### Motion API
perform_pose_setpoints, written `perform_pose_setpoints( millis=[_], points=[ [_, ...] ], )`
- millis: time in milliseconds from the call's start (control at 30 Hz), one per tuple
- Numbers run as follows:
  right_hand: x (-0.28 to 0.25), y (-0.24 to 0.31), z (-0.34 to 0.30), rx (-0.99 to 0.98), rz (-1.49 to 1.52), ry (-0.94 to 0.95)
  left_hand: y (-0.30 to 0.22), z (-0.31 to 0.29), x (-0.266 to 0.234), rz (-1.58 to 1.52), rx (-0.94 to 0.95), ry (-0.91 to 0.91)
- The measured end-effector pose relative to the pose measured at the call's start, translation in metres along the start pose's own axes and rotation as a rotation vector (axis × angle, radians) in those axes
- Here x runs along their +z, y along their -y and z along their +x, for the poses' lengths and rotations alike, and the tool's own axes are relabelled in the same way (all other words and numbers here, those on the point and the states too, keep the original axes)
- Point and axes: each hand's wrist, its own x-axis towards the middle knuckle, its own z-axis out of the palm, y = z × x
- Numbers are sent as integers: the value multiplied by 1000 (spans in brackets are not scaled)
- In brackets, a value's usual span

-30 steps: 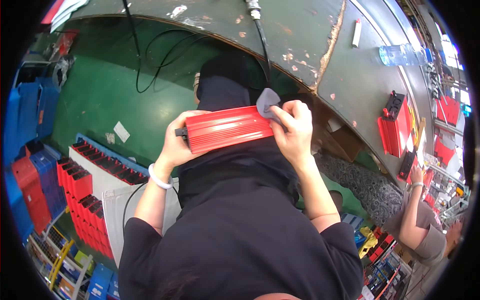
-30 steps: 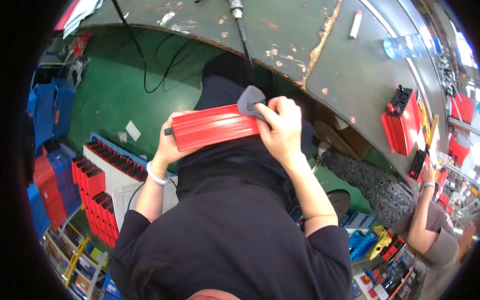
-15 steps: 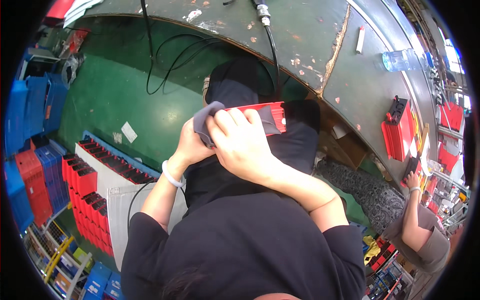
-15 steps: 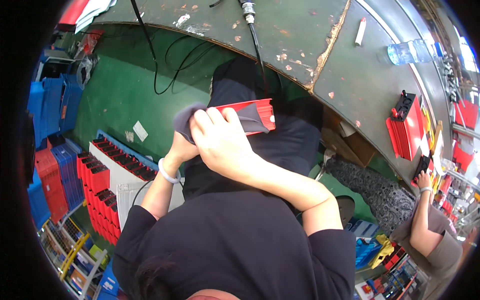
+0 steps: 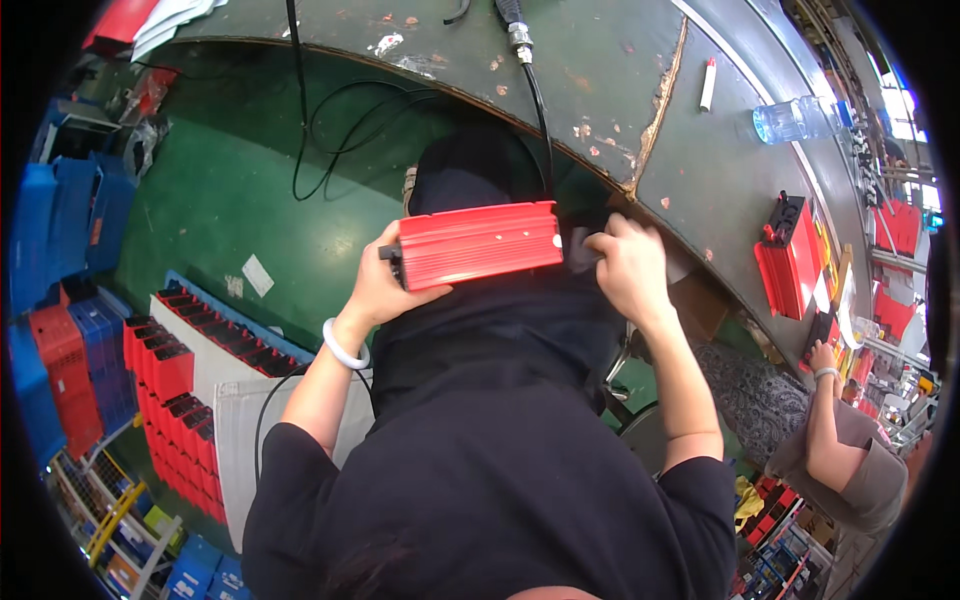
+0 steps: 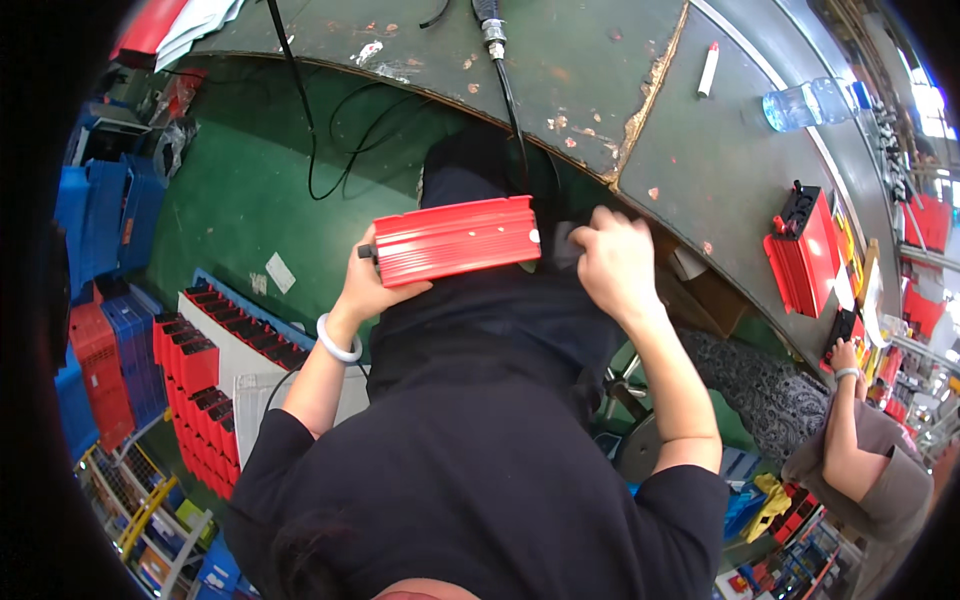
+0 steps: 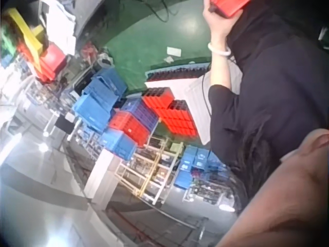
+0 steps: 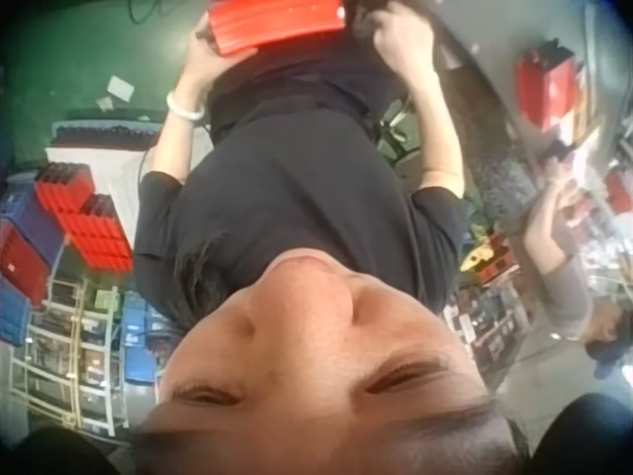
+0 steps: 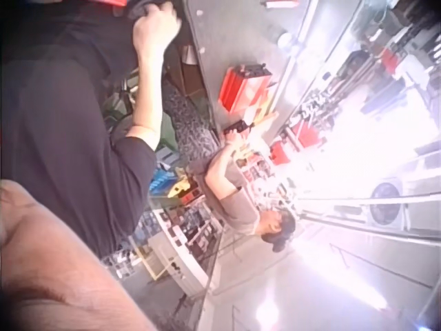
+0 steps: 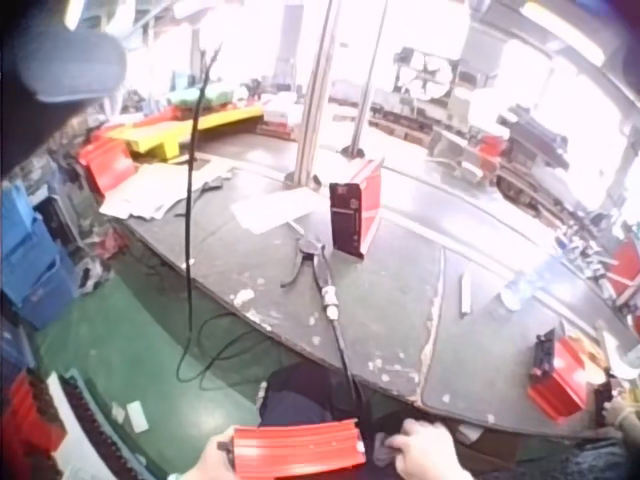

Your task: Inspecting, cleaning with a cloth and air duster, and marking red power inverters on an assembly line.

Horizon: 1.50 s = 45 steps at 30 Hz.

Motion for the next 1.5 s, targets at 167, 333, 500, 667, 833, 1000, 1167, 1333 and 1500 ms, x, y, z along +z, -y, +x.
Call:
perform_pose_setpoints(
  millis=[167,333,500,667,833,1000,1167,1333,1500],
  points=[
    [5,2,2,354,1059,-96,7,-4,-5,-427,-218,-182],
    [16,23,14,560,1821,-208,7,-11,-12,-1113,-496,-449],
    [4,56,48,450,1645,-420,-21,-13,-13,-1415,-539,-349],
    [21,75,92,7,932,-772,-36,-13,-10,-1473,-562,-281],
    [14,81,93,-122,595,-691,-52,-8,-8,-1437,-587,-289],
    [6,79,88,-204,275,-625,-59,-3,-15,-1507,-559,-325],
    [6,80,81,-307,12,-449,-73,3,-17,-1345,-596,-463],
    [6,99,72,-480,25,-404,-73,8,-20,-1242,-646,-598],
    [23,136,35,-602,256,-414,-67,11,-32,-1291,-567,-573]
  ],
)
